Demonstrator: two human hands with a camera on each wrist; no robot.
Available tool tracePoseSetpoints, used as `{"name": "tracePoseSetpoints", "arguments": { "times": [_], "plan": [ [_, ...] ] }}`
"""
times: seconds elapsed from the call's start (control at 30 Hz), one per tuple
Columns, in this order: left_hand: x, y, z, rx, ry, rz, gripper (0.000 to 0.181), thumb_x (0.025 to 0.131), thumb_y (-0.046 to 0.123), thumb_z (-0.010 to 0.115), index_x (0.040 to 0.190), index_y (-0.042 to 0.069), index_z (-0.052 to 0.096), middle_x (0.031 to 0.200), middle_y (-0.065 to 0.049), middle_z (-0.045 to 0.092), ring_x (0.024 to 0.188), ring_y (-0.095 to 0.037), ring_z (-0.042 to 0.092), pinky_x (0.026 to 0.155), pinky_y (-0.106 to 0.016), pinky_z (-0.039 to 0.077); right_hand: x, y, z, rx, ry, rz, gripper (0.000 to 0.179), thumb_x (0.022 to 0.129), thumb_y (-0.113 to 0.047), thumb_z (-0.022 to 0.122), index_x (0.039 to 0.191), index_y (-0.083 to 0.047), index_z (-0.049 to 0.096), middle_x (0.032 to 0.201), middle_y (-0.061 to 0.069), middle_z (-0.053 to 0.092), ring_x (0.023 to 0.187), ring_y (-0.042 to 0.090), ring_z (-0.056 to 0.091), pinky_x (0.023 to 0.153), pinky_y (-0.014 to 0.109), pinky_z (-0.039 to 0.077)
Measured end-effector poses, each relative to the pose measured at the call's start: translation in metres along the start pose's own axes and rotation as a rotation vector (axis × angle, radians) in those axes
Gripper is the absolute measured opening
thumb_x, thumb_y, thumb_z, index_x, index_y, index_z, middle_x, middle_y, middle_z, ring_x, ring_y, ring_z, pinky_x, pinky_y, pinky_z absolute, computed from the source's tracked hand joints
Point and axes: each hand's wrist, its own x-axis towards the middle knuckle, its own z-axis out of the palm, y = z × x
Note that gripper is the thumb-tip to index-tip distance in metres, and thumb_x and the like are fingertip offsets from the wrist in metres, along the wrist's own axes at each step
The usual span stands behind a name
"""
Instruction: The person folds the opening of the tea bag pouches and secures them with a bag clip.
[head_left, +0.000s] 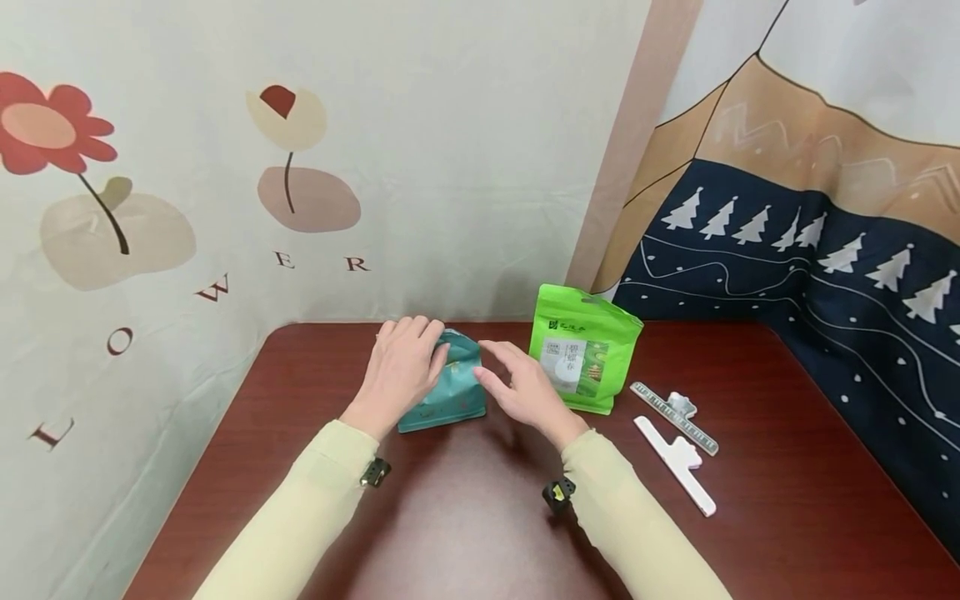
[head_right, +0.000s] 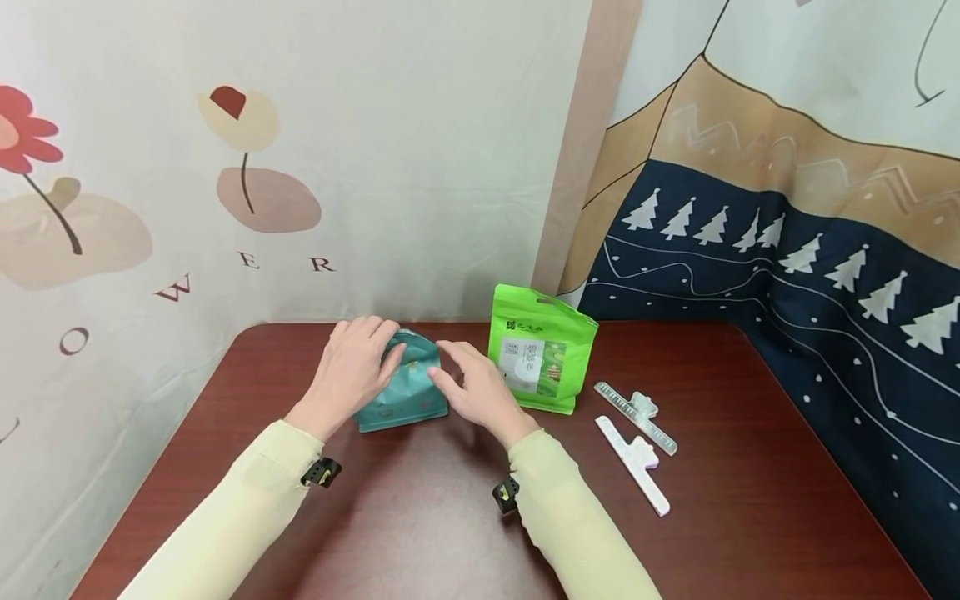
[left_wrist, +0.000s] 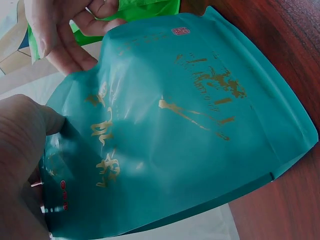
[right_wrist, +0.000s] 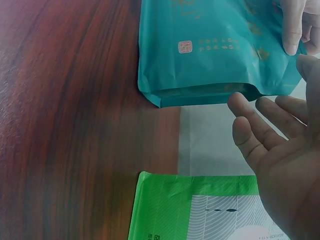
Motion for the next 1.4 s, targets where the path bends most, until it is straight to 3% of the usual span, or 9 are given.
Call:
{"name": "tracePoseSetpoints", "arguments": {
  "times": [0.37, 0.77, 1.0, 1.4],
  "plan": [
    [-0.001, -0.001, 0.002, -0.006, 0.032, 0.006, 0.014, 0.095, 0.016, 0.072, 0.098, 0.004, 0.064, 0.084, -0.010, 0.061, 0.077, -0.032, 0.058, 0.072, -0.043, 0.042, 0.008, -0.004, 0.006, 0.052, 0.063, -0.026, 0.037, 0.102, -0.016, 0.064, 0.137, -0.003, 0.061, 0.132, 0.014, 0.066, 0.116, 0.032, 0.063, 0.098, 0.049, 0.052],
    [-0.004, 0.002, 0.004, -0.021, -0.004, -0.010, 0.011, 0.097, 0.015, 0.069, 0.098, 0.005, 0.063, 0.084, -0.009, 0.062, 0.079, -0.031, 0.059, 0.074, -0.043, 0.042, 0.018, -0.003, 0.017, 0.041, 0.180, -0.020, 0.008, 0.101, -0.009, 0.066, 0.108, -0.007, 0.069, 0.096, 0.007, 0.069, 0.084, 0.020, 0.062, 0.078, 0.036, 0.053],
    [-0.003, 0.001, 0.002, -0.008, -0.004, 0.006, 0.014, 0.095, 0.016, 0.072, 0.098, 0.006, 0.063, 0.085, -0.009, 0.062, 0.078, -0.031, 0.059, 0.074, -0.043, 0.043, 0.021, -0.003, 0.022, 0.041, 0.246, -0.054, 0.004, 0.099, -0.009, 0.067, 0.101, -0.006, 0.069, 0.089, 0.004, 0.067, 0.078, 0.016, 0.061, 0.071, 0.030, 0.052],
    [-0.002, 0.002, 0.002, -0.003, 0.008, 0.014, 0.017, 0.093, 0.015, 0.076, 0.101, 0.006, 0.065, 0.085, -0.009, 0.063, 0.079, -0.031, 0.060, 0.074, -0.043, 0.043, 0.024, -0.004, 0.025, 0.015, 0.285, -0.036, 0.004, 0.098, -0.007, 0.069, 0.094, -0.008, 0.070, 0.084, 0.004, 0.066, 0.075, 0.016, 0.060, 0.070, 0.030, 0.051]
  ]
}}
